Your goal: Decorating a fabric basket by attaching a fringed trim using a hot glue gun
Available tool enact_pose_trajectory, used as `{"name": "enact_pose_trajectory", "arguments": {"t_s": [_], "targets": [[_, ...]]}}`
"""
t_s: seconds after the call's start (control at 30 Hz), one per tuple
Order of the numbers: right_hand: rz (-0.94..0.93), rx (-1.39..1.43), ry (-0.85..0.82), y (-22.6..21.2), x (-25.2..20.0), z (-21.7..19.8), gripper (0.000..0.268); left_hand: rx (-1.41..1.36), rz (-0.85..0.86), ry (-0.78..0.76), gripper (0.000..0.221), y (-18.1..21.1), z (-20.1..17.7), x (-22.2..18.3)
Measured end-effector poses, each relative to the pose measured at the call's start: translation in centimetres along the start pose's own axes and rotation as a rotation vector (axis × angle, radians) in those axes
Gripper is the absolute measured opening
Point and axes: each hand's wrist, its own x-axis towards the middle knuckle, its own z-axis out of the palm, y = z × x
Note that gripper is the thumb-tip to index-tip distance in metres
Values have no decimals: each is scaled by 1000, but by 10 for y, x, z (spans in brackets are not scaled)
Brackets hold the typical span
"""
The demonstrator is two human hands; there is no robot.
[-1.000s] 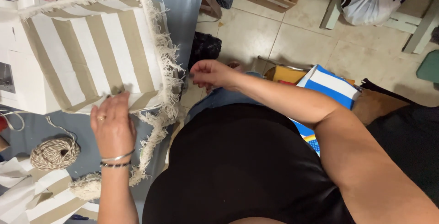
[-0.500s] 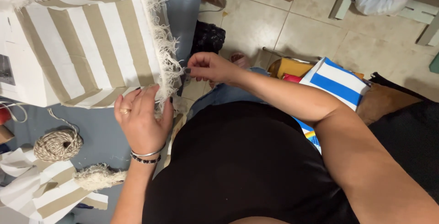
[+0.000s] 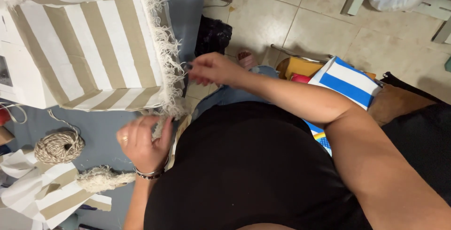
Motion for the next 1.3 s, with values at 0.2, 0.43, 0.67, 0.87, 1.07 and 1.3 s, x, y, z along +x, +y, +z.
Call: {"name": "enact_pose_trajectory", "arguments": {"t_s": [0.2, 0.43, 0.67, 0.87, 1.07, 1.3], "targets": [[-123, -9, -178, 76, 37, 35, 28, -228, -221, -67, 35, -3, 29, -18], [-59, -176, -107, 4, -5, 20, 17, -434, -295, -21, 20, 9, 40, -5], [-95, -188, -132, 21, -8, 25, 19, -1100, -814, -232, 23, -34, 62, -78], [-42, -142, 77, 15, -48, 34, 13, -1272, -695, -281, 20, -50, 38, -62], [-114, 120, 153, 57, -46, 108, 11, -925, -195, -307, 35, -44, 4, -47], [-153, -97, 325, 55, -82, 107, 21, -607, 110, -160, 48, -83, -15, -65]]}}
